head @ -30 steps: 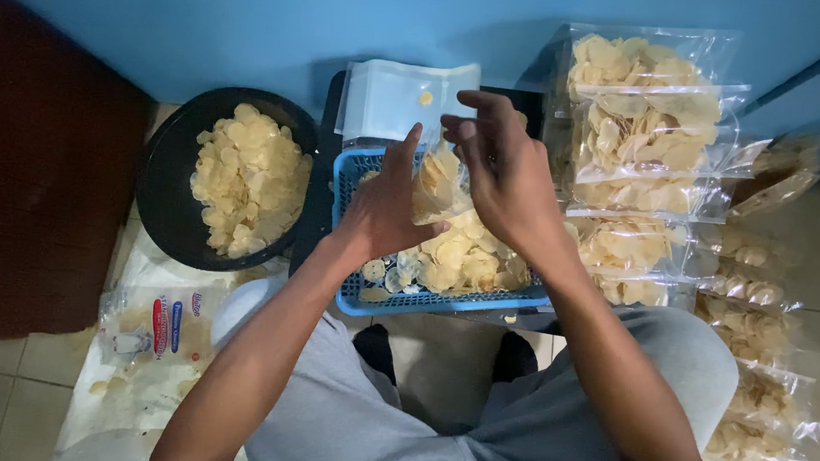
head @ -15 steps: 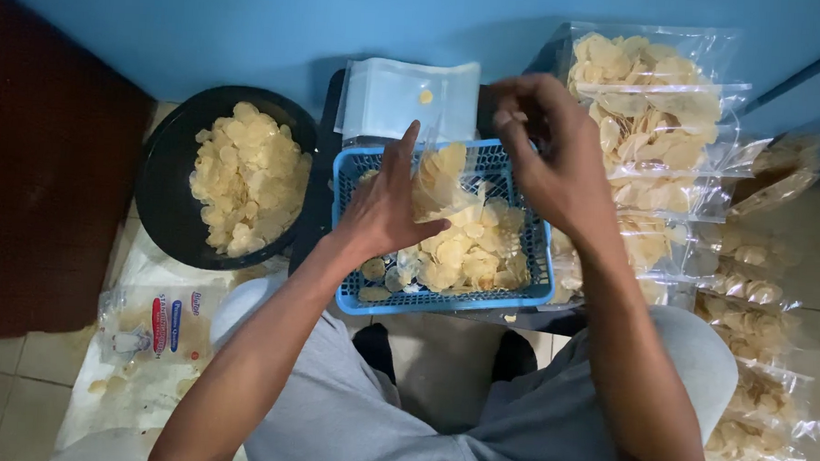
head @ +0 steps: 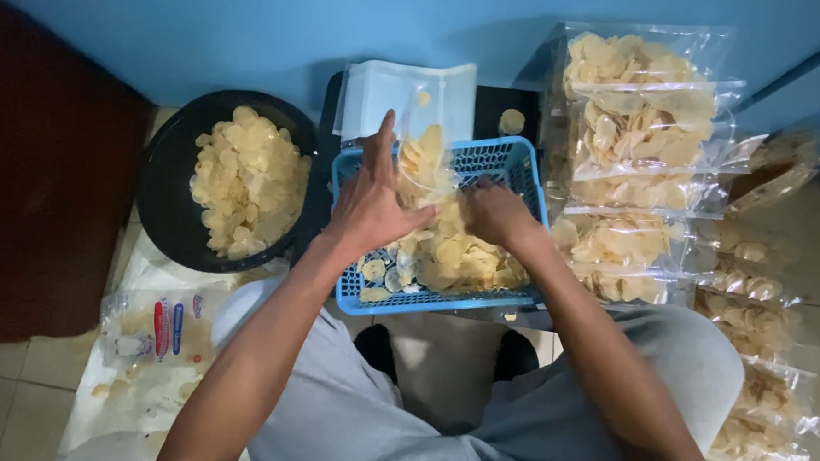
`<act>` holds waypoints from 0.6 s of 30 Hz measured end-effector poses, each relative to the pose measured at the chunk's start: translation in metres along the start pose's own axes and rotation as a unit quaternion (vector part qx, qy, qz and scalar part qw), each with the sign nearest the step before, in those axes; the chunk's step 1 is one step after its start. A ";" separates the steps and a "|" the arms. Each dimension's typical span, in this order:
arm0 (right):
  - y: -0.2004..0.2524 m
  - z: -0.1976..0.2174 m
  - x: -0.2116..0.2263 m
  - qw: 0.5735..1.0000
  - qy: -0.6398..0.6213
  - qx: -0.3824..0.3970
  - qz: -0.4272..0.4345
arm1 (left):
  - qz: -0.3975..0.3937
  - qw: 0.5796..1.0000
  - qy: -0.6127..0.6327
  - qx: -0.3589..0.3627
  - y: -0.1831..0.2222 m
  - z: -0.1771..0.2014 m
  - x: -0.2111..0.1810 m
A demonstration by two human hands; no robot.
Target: Packaging chips into plastic bags using a small scoop and hands
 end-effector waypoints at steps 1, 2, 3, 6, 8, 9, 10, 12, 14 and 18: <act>0.002 0.007 0.007 1.000 -0.001 0.000 0.003 | 0.002 1.000 -0.001 -0.001 0.000 0.000 0.000; 0.005 0.015 0.011 1.000 -0.009 -0.015 -0.026 | -0.006 1.000 0.008 -0.006 0.000 0.000 -0.002; 0.008 0.023 0.015 0.998 -0.018 -0.029 -0.054 | -0.015 1.000 0.017 -0.011 0.001 -0.001 -0.003; 0.011 0.018 0.005 0.993 -0.057 0.016 -0.104 | -0.030 0.999 0.020 -0.006 -0.004 -0.006 0.004; 0.018 0.035 0.008 0.990 -0.084 -0.001 -0.115 | -0.032 0.999 0.018 -0.013 -0.005 -0.008 0.008; 0.022 0.043 0.009 0.985 -0.114 -0.017 -0.125 | -0.033 0.999 0.015 -0.019 -0.006 -0.008 0.010; 0.019 0.042 0.004 0.986 -0.113 -0.017 -0.124 | -0.032 0.999 0.016 -0.020 -0.006 -0.007 0.009; 0.015 0.035 -0.006 0.985 -0.095 0.023 -0.139 | -0.041 0.999 0.013 -0.013 -0.005 -0.006 0.006; 0.019 0.055 0.021 0.985 -0.105 0.035 -0.132 | -0.040 0.999 0.012 -0.009 -0.003 -0.007 0.003; 0.017 0.034 0.029 0.987 -0.102 0.003 -0.121 | -0.042 0.999 0.023 0.003 -0.003 -0.006 -0.003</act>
Point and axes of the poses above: each hand's wrist, its own y-axis away from the middle knuckle, its own z-axis out of the back of the hand, x = y × z, the point moved 4 cm from there along -y, towards the middle knuckle, and after that the axes turned 6 degrees about z, right-handed, at the moved point
